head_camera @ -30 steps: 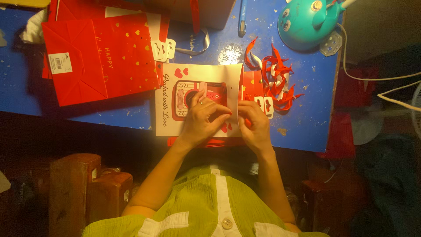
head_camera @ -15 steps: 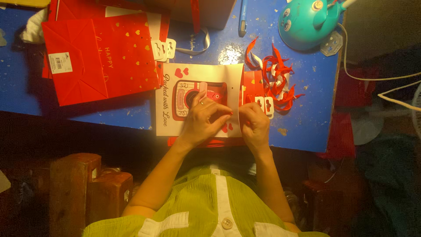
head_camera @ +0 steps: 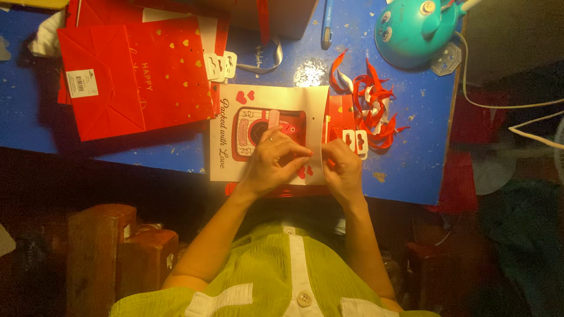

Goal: The person attaches red ribbon handles to red paper gift bags, threading the ribbon ends through the bag's punched holes and knotting them by hand. Finished bags are set aside on the blue table while more bags are worked on one at a time.

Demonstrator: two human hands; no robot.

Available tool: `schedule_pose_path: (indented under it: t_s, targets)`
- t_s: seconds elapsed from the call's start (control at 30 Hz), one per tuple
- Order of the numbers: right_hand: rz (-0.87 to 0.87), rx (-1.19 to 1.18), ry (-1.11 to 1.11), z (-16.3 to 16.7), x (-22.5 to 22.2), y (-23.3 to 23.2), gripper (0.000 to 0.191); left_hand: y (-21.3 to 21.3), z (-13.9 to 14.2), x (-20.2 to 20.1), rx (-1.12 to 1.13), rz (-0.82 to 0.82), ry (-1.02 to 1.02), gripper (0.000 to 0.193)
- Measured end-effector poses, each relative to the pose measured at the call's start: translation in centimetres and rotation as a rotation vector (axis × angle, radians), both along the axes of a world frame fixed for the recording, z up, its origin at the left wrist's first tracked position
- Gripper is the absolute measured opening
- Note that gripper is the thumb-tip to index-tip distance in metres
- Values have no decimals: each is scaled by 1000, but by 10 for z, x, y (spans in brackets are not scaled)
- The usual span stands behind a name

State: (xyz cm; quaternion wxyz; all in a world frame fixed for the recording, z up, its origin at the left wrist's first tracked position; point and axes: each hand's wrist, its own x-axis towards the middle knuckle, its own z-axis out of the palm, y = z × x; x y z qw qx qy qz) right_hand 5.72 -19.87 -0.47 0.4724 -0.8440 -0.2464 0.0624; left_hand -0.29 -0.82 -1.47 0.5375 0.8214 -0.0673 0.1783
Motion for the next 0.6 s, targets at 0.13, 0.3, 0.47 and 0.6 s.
schedule_pose_path:
  t_s: [0.13,0.3,0.47,0.6]
  targets:
    - [18,29,-28,-6,0,-3,26,2,2,0,-30,-45,8,20]
    - [18,47,-64,-8,0,-2,19,1,3,-1,-132,-10,21,18]
    - [87,126,-108,0,0,-2,30,0,-1,-2,-159,12,7,14]
    - [122,179,24,1,0,-2,29,1,-3,-1,-149,16,-1,14]
